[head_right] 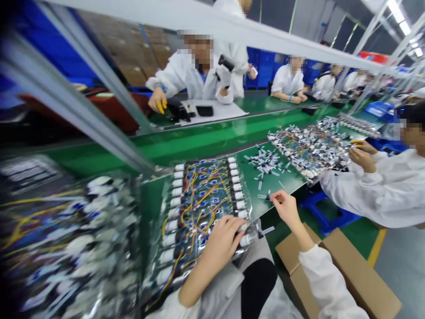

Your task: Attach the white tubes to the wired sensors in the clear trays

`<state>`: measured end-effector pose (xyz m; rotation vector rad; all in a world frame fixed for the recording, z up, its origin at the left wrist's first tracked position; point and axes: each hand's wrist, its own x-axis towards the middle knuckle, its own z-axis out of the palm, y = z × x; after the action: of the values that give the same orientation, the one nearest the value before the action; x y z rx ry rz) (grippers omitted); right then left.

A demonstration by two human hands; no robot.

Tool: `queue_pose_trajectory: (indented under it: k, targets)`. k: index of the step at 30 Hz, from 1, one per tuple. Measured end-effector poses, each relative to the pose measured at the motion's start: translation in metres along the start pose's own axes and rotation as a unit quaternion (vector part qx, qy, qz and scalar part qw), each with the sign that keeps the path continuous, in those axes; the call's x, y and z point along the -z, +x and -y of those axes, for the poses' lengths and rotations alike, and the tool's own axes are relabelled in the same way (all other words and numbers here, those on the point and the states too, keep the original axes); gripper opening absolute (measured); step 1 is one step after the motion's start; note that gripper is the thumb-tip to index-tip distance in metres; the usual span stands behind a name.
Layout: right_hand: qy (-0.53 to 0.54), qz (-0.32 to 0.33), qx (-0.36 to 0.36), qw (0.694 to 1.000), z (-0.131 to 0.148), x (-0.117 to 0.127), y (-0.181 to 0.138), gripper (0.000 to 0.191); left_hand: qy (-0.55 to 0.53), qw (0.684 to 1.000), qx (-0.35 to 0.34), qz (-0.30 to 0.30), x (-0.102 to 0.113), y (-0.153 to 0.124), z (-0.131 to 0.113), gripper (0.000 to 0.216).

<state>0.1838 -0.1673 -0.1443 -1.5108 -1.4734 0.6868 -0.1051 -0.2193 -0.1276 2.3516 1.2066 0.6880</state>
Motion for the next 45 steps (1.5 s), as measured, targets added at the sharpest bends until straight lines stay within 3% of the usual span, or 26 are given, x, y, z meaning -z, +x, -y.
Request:
queue_pose_trajectory:
  k: [4,7,12,15,17,19,21,24,27,32,45]
  targets:
    - [-0.176,0.049,0.088,0.979,-0.011,-0.003,-0.009,0.015,-0.005,1.0,0.014,0.003,0.002,0.003,-0.002,0.023]
    - [-0.22,0.057,0.086,0.97,-0.008,-0.003,-0.006,0.02,-0.008,1.0,0.013,0.002,0.001,0.003,-0.002,0.023]
    - [-0.305,0.101,0.081,0.943,0.004,-0.001,0.002,0.011,-0.016,1.0,0.024,0.006,0.002,0.002,-0.001,0.028]
    - [-0.219,0.119,0.028,0.968,0.016,0.004,0.002,0.005,-0.02,0.999,0.033,0.001,0.001,0.002,0.0,0.031]
    - [-0.075,0.134,-0.026,0.988,0.032,0.008,-0.001,0.008,-0.022,0.999,0.036,-0.003,-0.001,0.002,0.001,0.032]
    - [0.058,0.137,-0.057,0.987,0.054,0.009,-0.007,0.018,-0.025,0.999,0.033,-0.011,-0.003,0.002,0.003,0.033]
    - [0.119,0.142,-0.054,0.981,0.077,0.004,-0.014,0.021,-0.034,0.999,0.028,-0.017,-0.004,0.003,0.004,0.034]
    - [0.12,0.178,-0.01,0.977,0.098,-0.01,-0.024,0.014,-0.052,0.998,0.025,-0.02,-0.004,0.003,0.004,0.031]
    - [0.08,0.181,0.034,0.98,0.091,-0.027,-0.036,0.008,-0.068,0.997,0.036,-0.023,-0.002,0.001,0.004,0.03]
    - [0.031,0.119,0.036,0.992,0.062,-0.045,-0.059,0.003,-0.087,0.994,0.053,-0.037,-0.002,-0.001,0.003,0.03]
    - [0.154,0.098,-0.038,0.983,0.037,-0.067,-0.075,0.015,-0.082,0.994,0.064,-0.034,-0.001,0.001,0.004,0.026]
